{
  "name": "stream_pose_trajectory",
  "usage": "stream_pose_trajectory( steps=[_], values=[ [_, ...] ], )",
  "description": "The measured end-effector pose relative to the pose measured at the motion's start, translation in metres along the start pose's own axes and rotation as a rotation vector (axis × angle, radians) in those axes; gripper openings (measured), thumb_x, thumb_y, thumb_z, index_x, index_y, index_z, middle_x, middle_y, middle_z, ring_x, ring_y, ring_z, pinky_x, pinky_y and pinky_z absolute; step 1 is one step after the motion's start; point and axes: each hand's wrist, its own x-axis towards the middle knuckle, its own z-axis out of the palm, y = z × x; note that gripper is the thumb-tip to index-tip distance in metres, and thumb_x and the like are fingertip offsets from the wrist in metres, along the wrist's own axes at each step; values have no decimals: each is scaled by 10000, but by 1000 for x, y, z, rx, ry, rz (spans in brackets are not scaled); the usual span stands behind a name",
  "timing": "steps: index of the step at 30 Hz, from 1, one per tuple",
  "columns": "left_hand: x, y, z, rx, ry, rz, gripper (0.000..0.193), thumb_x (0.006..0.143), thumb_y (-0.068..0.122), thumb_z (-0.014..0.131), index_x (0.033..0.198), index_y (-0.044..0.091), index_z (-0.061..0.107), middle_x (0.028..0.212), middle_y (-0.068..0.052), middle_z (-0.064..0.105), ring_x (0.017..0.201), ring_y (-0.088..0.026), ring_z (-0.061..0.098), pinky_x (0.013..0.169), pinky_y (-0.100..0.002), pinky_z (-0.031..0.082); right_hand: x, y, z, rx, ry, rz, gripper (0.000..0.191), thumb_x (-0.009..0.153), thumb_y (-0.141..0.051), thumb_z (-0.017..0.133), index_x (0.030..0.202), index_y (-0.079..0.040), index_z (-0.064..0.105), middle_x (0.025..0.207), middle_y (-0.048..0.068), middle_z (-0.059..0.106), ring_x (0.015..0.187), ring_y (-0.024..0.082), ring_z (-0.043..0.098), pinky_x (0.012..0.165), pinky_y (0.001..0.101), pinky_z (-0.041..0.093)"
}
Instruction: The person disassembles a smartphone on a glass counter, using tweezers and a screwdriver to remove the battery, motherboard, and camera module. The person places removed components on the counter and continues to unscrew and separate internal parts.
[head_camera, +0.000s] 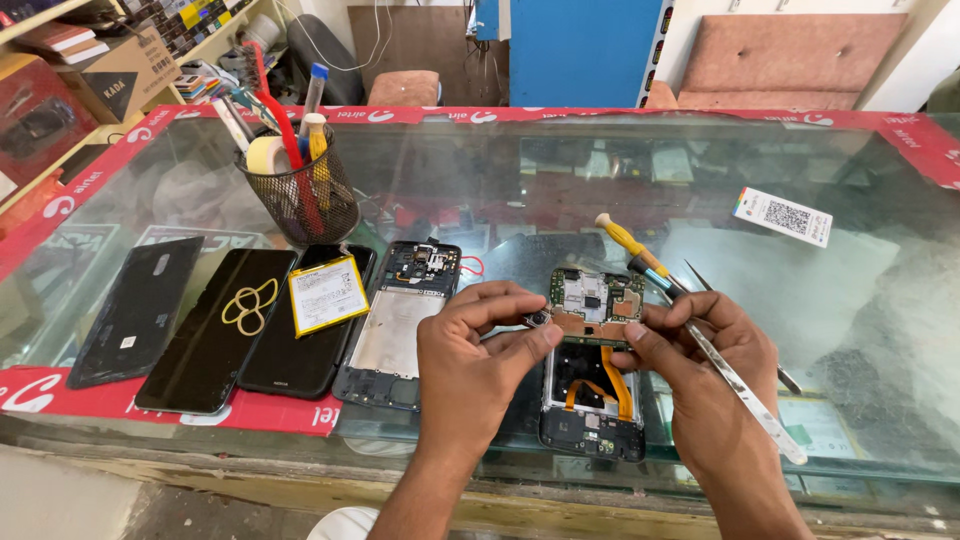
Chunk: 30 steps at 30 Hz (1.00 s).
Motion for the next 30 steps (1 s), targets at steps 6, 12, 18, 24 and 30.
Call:
stream_pose_trajectory(
  steps=[6,12,18,24,30],
  values=[
    [3,-3,2,-68,17,30,216,796,-82,736,1009,-65,769,1126,-104,713,936,-154,762,833,-280,658,0,-1,0,14,-11,-3,182,871,96,684,947,10,543,1017,203,717,794,233,742,693,307,635],
    [3,-2,2,52,40,-9,237,751,-65,816,982,-35,778,1047,-80,764,890,-140,757,775,-252,623,0,-1,0,17,-21,-9,184,872,92,681,946,3,537,1038,222,733,833,229,747,692,307,636],
    [2,-1,2,86,33,33,236,750,-59,817,981,-30,776,1057,-75,760,909,-134,762,787,-244,625,1,-1,0,13,-20,-17,180,876,99,680,948,10,541,1030,223,718,828,236,742,698,315,643],
    [2,-3,3,49,22,25,233,759,-55,805,988,-35,765,1059,-75,756,908,-128,756,755,-235,636,1,-3,1,-21,-18,-23,174,879,97,673,942,12,535,1039,229,723,867,241,753,707,321,653],
    [1,0,3,60,9,1,247,767,-47,796,1009,-26,753,1008,-77,781,891,-118,751,736,-235,640,1,-4,1,-20,-18,-18,182,878,98,665,946,5,525,1049,240,732,896,262,767,702,324,647]
  ],
)
